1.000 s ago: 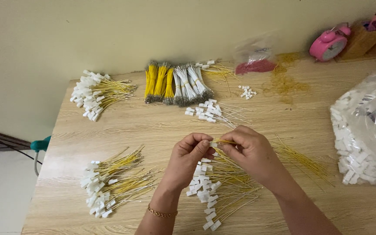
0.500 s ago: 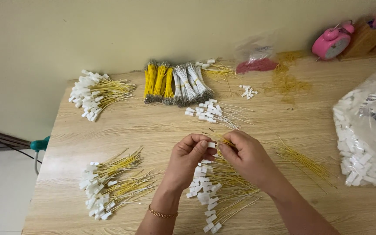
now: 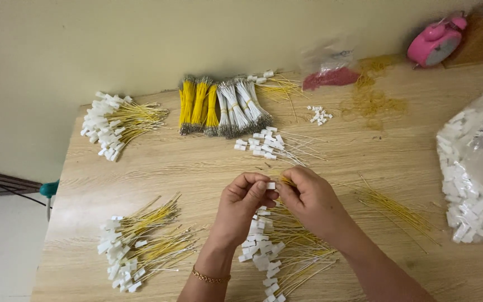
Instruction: Inserting electrical wires into white plastic connectors at a workbench.
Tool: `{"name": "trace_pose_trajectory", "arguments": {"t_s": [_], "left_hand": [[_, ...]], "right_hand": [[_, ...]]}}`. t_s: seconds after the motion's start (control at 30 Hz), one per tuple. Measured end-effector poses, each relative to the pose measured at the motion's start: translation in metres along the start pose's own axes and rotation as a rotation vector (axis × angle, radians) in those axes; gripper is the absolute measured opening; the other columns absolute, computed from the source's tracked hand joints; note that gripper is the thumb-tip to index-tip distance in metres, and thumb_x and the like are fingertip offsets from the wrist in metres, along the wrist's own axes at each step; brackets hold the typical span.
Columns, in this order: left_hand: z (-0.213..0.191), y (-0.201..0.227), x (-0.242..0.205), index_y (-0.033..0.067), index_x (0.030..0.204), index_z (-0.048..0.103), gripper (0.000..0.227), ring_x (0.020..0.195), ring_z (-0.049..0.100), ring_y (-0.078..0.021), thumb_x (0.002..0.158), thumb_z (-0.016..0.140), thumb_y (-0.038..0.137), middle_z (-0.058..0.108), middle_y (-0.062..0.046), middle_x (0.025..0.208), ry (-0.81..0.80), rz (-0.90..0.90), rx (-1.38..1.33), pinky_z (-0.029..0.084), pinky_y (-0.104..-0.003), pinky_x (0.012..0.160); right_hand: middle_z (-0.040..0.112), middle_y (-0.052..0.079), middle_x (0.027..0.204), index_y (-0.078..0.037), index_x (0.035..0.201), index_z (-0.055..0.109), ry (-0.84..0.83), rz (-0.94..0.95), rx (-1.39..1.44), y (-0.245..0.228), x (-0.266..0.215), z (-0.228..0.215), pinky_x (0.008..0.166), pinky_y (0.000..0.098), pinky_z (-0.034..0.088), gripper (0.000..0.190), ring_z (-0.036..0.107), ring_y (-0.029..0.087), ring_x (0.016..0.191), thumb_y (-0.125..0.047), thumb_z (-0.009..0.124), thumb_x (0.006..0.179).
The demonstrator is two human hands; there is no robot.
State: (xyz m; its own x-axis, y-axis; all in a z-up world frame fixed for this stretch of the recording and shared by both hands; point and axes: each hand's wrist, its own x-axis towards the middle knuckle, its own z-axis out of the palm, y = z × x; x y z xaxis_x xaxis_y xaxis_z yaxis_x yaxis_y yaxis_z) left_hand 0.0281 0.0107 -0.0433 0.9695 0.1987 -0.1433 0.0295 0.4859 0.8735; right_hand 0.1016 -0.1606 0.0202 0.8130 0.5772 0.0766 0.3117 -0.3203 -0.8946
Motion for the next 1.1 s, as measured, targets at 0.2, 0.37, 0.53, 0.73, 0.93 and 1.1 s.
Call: {"name": "trace_pose_trajectory", "arguments": {"t_s": [0.2,0.37,0.53,0.73,0.93,1.1], "left_hand": [[-0.008,-0.001,0.004,0.0015,0.107,0.068,0.012,0.082,0.07,-0.0143,0.101,0.062,0.01,0.074,-0.007,0.093,0.041,-0.036,0.142,0.061,-0.031,0.076],[-0.012,0.01,0.003,0.0009,0.107,0.071,0.013,0.081,0.065,-0.0111,0.102,0.063,0.01,0.072,-0.006,0.092,0.017,-0.063,0.385,0.056,-0.026,0.073],[0.0,0.043,0.008,0.0038,0.105,0.075,0.015,0.081,0.065,-0.011,0.096,0.068,0.014,0.073,-0.005,0.093,0.012,-0.113,0.777,0.055,-0.026,0.073],[-0.009,0.026,0.046,0.0087,0.098,0.077,0.016,0.085,0.07,-0.0245,0.089,0.077,0.022,0.077,-0.009,0.094,0.001,0.234,1.348,0.056,-0.038,0.079],[-0.011,-0.012,0.092,0.0093,0.1,0.074,0.022,0.092,0.066,-0.0349,0.079,0.079,0.014,0.069,-0.012,0.097,0.064,0.531,1.487,0.055,-0.046,0.078],[-0.012,-0.019,0.099,0.0125,0.092,0.073,0.017,0.087,0.067,-0.0332,0.078,0.081,0.016,0.068,-0.01,0.094,0.12,0.541,1.554,0.057,-0.044,0.075]], "right_hand": [[0.061,0.006,0.081,-0.002,0.092,0.063,-0.1,0.12,-0.014,0.01,0.007,0.003,0.063,0.0336,0.05,0.019,0.059,0.015,0.07,-0.02,0.066,0.095],[0.063,0.006,0.08,-0.004,0.093,0.066,-0.177,0.225,0.015,0.027,0.008,0.008,0.064,0.0337,0.051,0.022,0.059,0.015,0.071,-0.025,0.065,0.096],[0.067,0.004,0.083,-0.005,0.1,0.069,-0.17,0.428,0.087,0.023,0.015,-0.013,0.066,0.0317,0.054,0.027,0.061,0.014,0.072,-0.03,0.058,0.1],[0.063,0.002,0.08,-0.01,0.118,0.062,-0.02,0.318,0.148,0.046,0.021,-0.027,0.06,0.0305,0.054,0.026,0.058,0.012,0.067,-0.026,0.052,0.101],[0.055,0.0,0.076,-0.003,0.112,0.061,-0.053,0.241,0.266,0.071,0.02,-0.015,0.054,0.0272,0.048,0.019,0.052,0.008,0.064,-0.019,0.057,0.101],[0.059,0.0,0.072,-0.005,0.111,0.066,-0.061,0.33,0.465,0.059,0.023,-0.017,0.049,0.0253,0.044,0.017,0.05,0.008,0.055,-0.014,0.059,0.097]]}}
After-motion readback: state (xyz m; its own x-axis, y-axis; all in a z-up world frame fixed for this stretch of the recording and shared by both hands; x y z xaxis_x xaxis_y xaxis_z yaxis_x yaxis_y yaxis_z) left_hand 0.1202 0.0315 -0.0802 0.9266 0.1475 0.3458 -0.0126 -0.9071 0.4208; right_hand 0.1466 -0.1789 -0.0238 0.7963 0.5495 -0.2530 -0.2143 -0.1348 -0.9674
